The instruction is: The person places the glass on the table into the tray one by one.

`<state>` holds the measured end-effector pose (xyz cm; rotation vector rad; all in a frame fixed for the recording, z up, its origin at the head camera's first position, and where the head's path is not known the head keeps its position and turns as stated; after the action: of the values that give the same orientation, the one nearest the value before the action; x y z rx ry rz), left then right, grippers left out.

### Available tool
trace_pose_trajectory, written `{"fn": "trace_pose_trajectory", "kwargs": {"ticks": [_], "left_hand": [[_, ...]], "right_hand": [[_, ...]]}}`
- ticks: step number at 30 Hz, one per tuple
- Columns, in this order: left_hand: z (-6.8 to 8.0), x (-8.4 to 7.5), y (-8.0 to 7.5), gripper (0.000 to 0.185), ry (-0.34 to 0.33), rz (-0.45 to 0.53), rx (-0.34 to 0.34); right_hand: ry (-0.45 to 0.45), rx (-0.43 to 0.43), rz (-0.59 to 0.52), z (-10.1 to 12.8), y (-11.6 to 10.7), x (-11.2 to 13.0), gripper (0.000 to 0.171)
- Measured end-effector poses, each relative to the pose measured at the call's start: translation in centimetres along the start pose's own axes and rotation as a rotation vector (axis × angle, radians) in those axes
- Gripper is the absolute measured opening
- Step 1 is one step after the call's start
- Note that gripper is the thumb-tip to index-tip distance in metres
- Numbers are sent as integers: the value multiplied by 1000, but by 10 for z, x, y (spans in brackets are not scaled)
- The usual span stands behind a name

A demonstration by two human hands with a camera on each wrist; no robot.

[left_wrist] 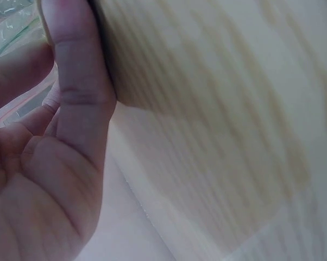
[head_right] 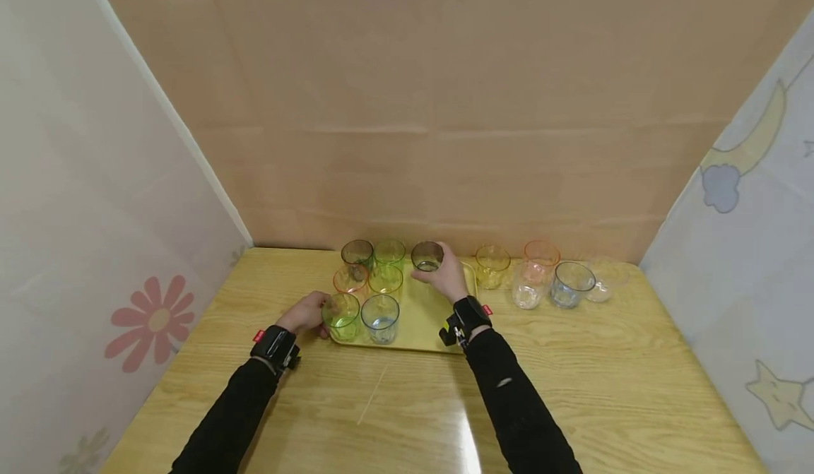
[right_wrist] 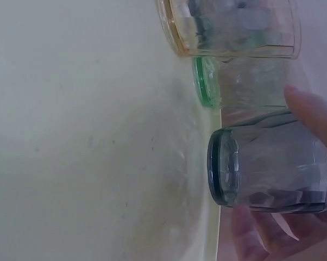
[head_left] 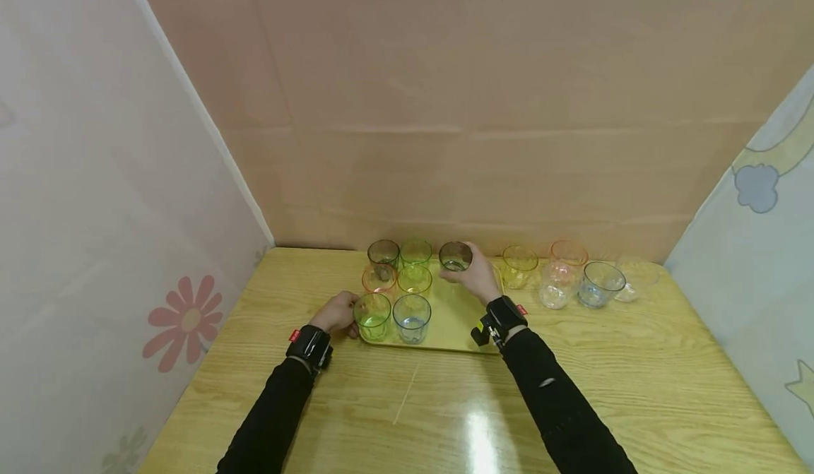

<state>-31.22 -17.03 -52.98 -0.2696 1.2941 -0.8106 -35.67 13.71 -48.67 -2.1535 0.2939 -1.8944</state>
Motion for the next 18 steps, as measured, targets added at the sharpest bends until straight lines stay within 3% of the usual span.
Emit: {"fn": "trace_pose_trajectory", "kwargs": {"ticks": [8,18], "left_hand": [[1,0,1,17,-8,2,4],[1,-1,0,18,1,0,2]], "right_hand": [[81,-1,-40,-8,10,-3,89],[92,-3,22,-12,15,0,89]]}}
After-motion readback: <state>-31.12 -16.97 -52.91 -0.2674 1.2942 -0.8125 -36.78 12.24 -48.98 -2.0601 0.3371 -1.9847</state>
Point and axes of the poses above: each hand's wrist, its own z-axis away from the middle knuckle, its own y-axis out of the palm, x = y × z, the point moved 4 cm from there along -z, towards the middle knuckle, and after that the axes turned 11 degrees about -z, right-handed, at the moved point
